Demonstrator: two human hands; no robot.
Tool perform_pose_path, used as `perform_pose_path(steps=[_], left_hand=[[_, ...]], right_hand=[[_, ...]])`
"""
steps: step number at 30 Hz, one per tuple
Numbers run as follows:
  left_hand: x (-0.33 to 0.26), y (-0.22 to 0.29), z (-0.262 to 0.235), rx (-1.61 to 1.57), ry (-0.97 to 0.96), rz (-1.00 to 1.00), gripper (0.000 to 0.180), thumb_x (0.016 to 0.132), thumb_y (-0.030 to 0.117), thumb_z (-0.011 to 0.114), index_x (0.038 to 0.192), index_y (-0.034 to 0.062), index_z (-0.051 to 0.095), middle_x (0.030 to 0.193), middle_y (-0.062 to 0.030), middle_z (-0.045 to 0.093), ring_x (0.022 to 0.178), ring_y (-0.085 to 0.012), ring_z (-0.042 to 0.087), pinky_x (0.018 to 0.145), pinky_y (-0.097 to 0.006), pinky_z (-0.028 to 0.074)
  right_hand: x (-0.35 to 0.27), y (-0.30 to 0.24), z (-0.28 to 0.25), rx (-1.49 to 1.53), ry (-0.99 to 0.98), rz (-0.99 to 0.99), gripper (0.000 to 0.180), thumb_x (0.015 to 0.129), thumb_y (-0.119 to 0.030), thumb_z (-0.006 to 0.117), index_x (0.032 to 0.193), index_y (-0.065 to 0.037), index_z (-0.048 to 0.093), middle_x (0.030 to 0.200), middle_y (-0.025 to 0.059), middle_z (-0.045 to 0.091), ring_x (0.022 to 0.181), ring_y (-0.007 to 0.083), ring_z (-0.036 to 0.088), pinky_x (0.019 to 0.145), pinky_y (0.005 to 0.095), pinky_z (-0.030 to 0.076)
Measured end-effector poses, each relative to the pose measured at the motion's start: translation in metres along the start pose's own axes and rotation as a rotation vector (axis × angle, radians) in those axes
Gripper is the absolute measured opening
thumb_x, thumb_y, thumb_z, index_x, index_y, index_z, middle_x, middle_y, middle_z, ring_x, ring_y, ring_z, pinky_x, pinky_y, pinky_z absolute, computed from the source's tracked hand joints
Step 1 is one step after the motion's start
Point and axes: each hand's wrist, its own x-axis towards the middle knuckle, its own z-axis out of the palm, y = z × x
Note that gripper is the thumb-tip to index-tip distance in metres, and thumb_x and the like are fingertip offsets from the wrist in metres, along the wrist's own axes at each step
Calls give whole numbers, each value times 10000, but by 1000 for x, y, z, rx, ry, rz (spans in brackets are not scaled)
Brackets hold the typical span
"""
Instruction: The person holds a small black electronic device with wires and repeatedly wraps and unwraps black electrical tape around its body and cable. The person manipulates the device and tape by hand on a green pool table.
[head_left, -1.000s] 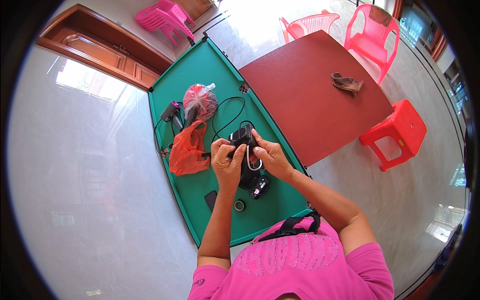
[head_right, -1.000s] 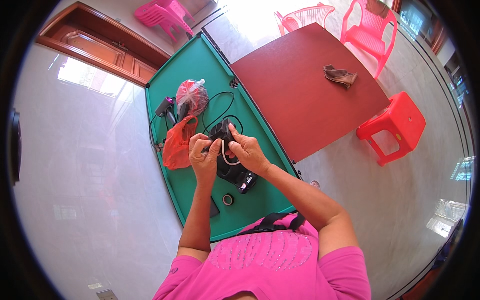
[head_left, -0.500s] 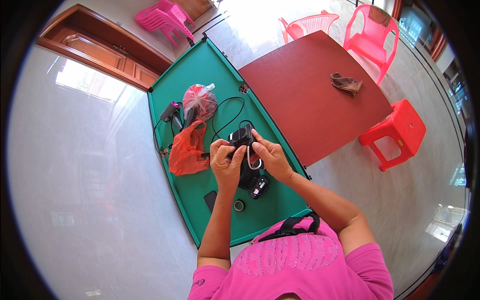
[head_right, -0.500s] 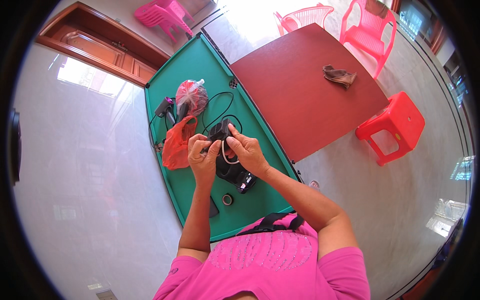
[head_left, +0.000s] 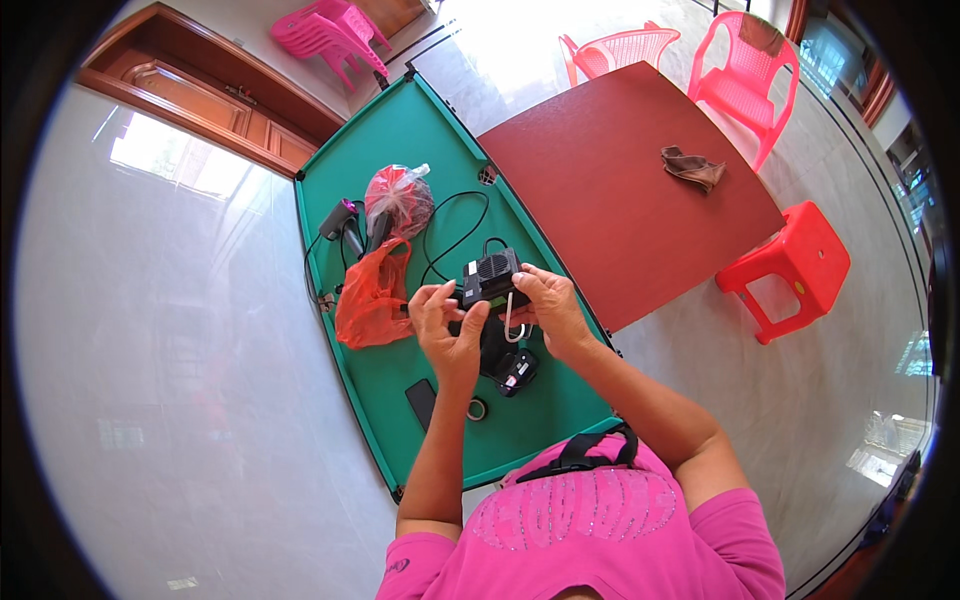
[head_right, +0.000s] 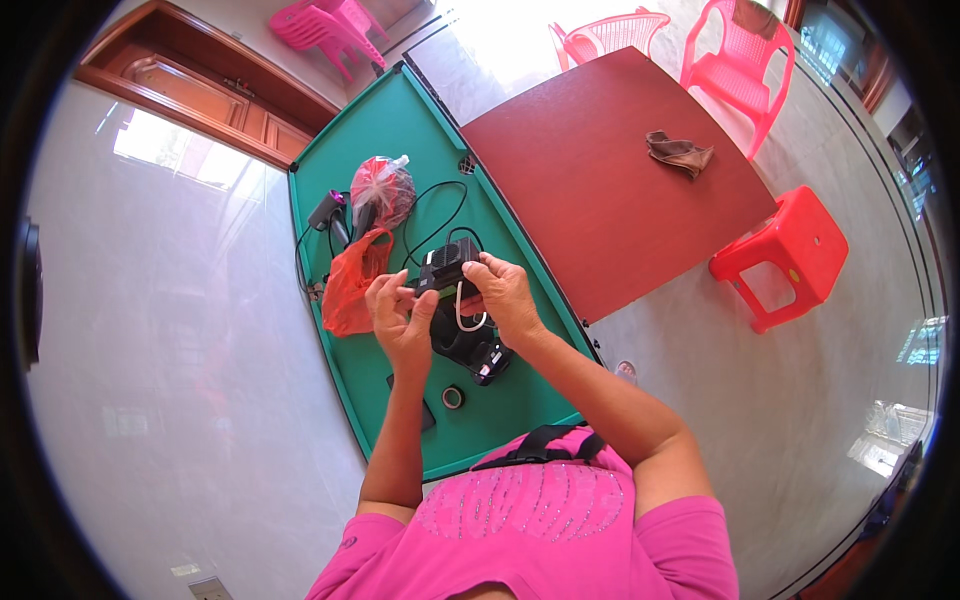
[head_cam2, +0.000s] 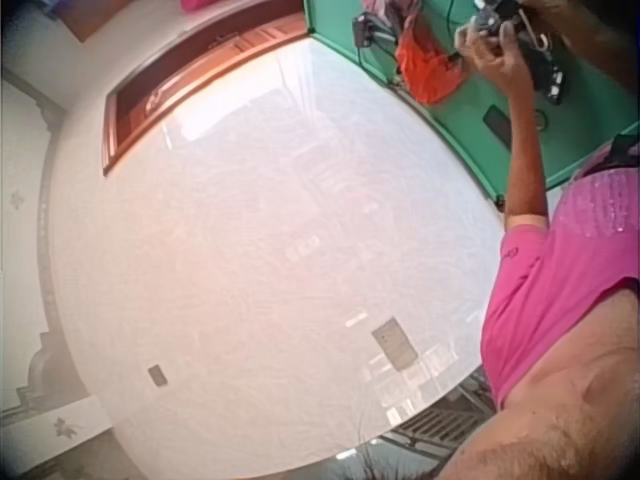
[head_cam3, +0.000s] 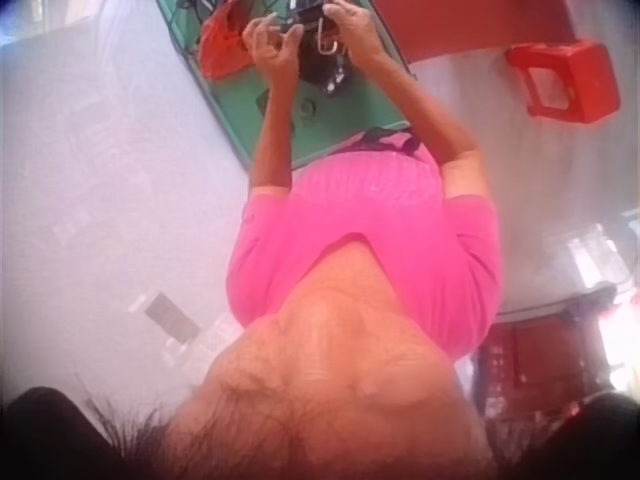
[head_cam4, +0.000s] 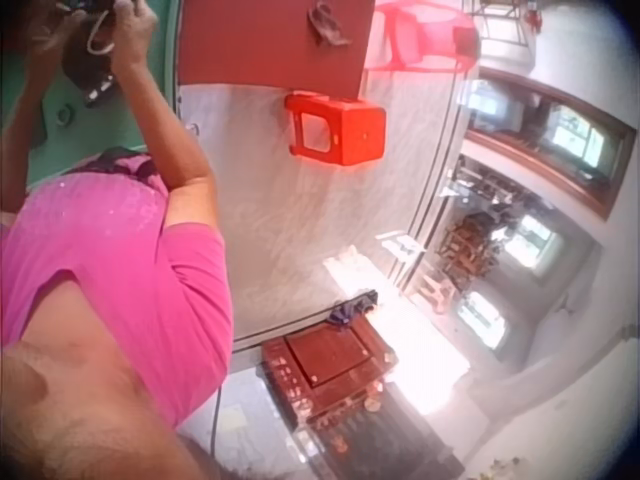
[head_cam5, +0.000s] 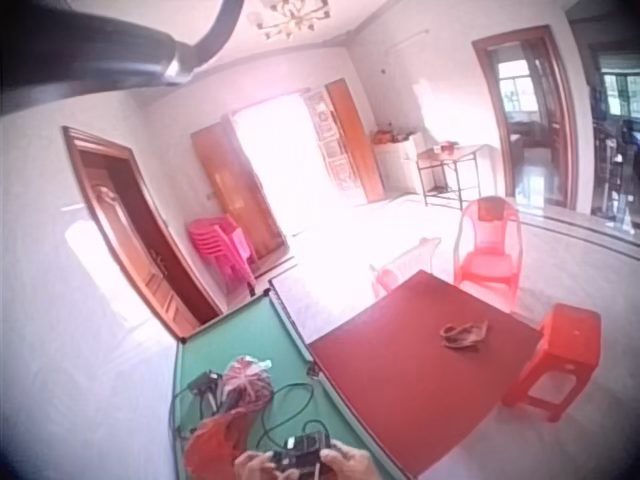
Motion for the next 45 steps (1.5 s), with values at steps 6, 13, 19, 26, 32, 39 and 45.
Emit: perform_pose_path(steps=[6,13,19,26,32,39,45], left_hand=[[-17,14,3,256,-149,125,117,765,93,720,809,2,662,791,-56,556,723,-159,509,620,-267,396],[-20,12,10,192,-139,65,110,795,79,683,791,-22,639,775,-66,540,705,-159,514,595,-271,396],[-19,12,14,146,-132,58,104,814,63,655,775,-29,625,769,-59,530,691,-145,509,574,-261,389],[-19,11,14,134,-121,46,105,820,63,651,772,-27,625,766,-50,526,679,-130,501,565,-249,380],[-20,11,14,121,-132,9,101,821,62,652,778,-27,633,768,-36,523,659,-108,485,531,-238,362],[-18,10,16,111,-113,47,102,822,66,658,785,-27,638,770,-24,520,631,-82,467,518,-227,357],[-17,20,13,94,-94,-31,107,829,67,655,793,-32,635,783,-16,513,651,-70,461,555,-206,365]], right_hand=[[4,11,-5,18,30,-21,495,883,-185,570,1236,128,419,809,87,627,614,114,618,541,231,539],[5,13,-2,-29,31,-57,667,869,-161,580,1341,162,237,827,92,618,654,100,606,581,234,546],[5,14,-2,-30,41,-81,656,870,-160,577,1336,165,249,799,78,621,649,95,606,580,218,534],[3,13,-1,-69,45,-70,642,875,-159,573,1339,156,260,797,78,624,655,93,605,589,221,534],[4,13,1,-30,46,-77,634,880,-157,569,1339,154,263,809,78,622,659,87,598,592,221,535],[3,12,2,-41,44,-69,644,877,-160,571,1341,155,254,819,74,618,663,80,591,593,219,536],[4,13,0,-39,41,-72,647,879,-159,569,1345,152,245,834,72,620,671,77,595,586,215,533]])
